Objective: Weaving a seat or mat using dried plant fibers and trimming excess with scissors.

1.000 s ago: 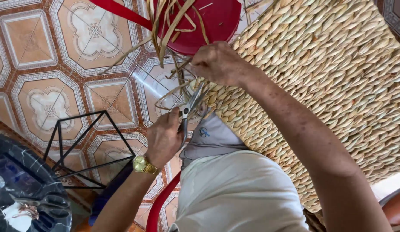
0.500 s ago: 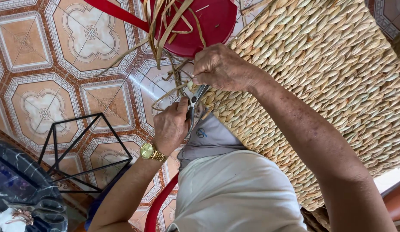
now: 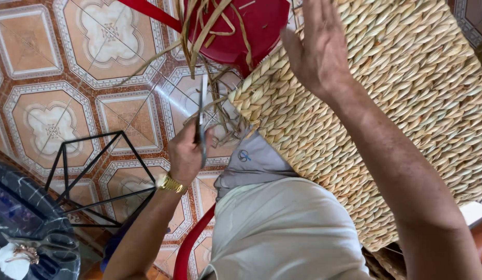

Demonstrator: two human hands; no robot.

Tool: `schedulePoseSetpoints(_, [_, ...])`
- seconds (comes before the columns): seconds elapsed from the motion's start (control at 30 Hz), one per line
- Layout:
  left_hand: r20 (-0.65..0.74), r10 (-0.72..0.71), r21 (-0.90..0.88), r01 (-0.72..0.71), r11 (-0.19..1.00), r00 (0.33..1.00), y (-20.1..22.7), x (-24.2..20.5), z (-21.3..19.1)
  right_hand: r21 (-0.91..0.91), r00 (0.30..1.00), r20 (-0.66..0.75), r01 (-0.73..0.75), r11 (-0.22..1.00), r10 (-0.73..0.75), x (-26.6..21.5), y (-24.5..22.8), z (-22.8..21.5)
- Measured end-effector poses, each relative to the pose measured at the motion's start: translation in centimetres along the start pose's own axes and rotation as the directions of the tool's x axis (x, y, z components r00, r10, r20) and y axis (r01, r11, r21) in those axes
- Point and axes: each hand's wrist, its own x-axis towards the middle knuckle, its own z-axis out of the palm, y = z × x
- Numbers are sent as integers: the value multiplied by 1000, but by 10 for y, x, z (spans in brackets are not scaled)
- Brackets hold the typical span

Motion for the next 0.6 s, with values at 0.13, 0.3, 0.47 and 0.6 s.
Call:
schedulePoseSetpoints(0.13, [24, -132, 15, 131, 991, 991, 0, -4, -9, -431, 982, 59, -136, 892, 177, 3, 14, 19])
schedulePoseSetpoints(0.3, [62, -57, 131, 49, 990, 996, 17, -1, -22, -323, 969, 72, 245, 914, -234, 42, -13, 60])
schedulePoseSetpoints(0.47, [100, -110, 203, 88, 975, 989, 17, 1, -29, -265, 893, 446, 67, 962, 61, 59, -17, 63])
schedulePoseSetpoints(0.6, [168, -148, 237, 106, 966, 975, 15, 5, -28, 9, 902, 430, -53, 999, 44, 64, -5, 69])
